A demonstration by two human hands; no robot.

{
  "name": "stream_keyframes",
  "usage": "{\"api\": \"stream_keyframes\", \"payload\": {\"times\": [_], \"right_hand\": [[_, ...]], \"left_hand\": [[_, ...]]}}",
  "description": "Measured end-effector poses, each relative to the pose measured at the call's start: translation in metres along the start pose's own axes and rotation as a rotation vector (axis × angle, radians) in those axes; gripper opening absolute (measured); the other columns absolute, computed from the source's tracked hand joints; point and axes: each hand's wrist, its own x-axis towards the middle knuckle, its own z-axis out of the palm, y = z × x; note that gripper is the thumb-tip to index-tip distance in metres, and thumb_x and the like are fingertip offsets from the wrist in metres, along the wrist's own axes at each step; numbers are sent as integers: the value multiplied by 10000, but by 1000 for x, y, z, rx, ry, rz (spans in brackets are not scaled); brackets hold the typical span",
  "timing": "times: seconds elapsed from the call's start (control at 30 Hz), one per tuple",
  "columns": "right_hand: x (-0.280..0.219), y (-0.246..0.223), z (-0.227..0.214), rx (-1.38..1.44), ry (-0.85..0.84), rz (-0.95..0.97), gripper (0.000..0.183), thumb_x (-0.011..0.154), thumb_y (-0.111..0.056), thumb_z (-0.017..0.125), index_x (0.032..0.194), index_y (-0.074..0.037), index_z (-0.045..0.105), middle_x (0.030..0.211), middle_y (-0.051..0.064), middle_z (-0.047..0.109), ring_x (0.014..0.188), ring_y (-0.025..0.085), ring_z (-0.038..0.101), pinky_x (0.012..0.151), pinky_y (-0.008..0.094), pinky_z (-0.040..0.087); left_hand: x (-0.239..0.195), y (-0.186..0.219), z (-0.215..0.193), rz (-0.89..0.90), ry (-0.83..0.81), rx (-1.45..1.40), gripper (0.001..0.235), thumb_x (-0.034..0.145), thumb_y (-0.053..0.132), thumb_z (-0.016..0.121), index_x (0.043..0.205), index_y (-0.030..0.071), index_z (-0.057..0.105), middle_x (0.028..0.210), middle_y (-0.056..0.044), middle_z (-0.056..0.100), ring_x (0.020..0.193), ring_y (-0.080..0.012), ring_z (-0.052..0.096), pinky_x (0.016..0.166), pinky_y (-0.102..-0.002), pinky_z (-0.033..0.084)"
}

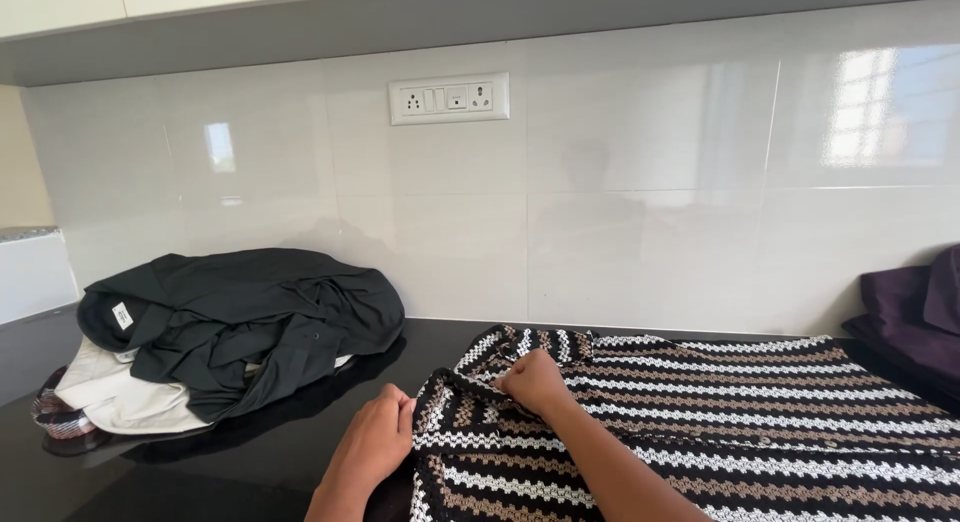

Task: The person unfolds a patterned shirt on a countertop, smooths it out, and then folds it neatly. Other folded shirts are visible nearby on the counter.

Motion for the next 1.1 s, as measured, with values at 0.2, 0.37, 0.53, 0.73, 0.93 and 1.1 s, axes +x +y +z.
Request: {"api": "stream_keyframes", "payload": {"times": [0.2, 0.37, 0.53, 0.73, 0.93, 1.1], "right_hand": [[-24, -30, -2, -477, 33, -233, 152, 799, -197, 841, 802, -58, 780, 850, 94, 764, 787, 205, 722, 752, 375, 592], [-52, -79, -4, -514, -13, -427, 65, 798, -141, 755, 794, -77, 755, 850, 101, 767, 793, 230, 738, 743, 376, 596], [-124, -162, -20, -645, -735, -172, 739, 805, -652, 731, 713, 81, 741, 675, 162, 725, 498, 191, 650, 455, 303, 502], [-166, -165, 26, -777, -699, -104, 866, 730, -785, 662, 751, 79, 712, 669, 156, 721, 543, 266, 715, 503, 336, 584], [-166, -154, 38, -820, -536, -148, 328, 771, -269, 583, 872, -7, 751, 697, 90, 738, 632, 240, 754, 702, 345, 586], [-193, -177, -8, -648, -502, -89, 267, 766, -122, 544, 834, 82, 703, 732, 181, 730, 582, 259, 724, 587, 360, 602]], "left_hand": [[-1, 7, -7, -43, -33, -71, 183, 977, 220, 564, 1028, 51, 612, 905, -144, 756, 902, -320, 738, 808, -434, 554], [3, -2, -8, 1, -78, -279, 255, 939, 86, 554, 1173, 75, 656, 827, -139, 738, 758, -246, 675, 721, -363, 531], [7, -15, 0, 30, -352, -517, 614, 745, -157, 555, 1288, 84, 713, 895, -34, 684, 753, -122, 562, 683, -290, 475], [2, -3, -8, 92, -308, -431, 483, 780, 0, 736, 1252, 98, 703, 861, -30, 680, 781, -98, 587, 729, -261, 504], [13, -25, 8, 227, -218, -381, 419, 734, 113, 810, 1146, 74, 742, 870, -76, 716, 801, -151, 622, 743, -298, 528], [-6, 4, -9, 296, -93, -240, 705, 686, 103, 835, 1334, 146, 561, 1259, -96, 589, 1168, -262, 540, 976, -373, 435]]}}
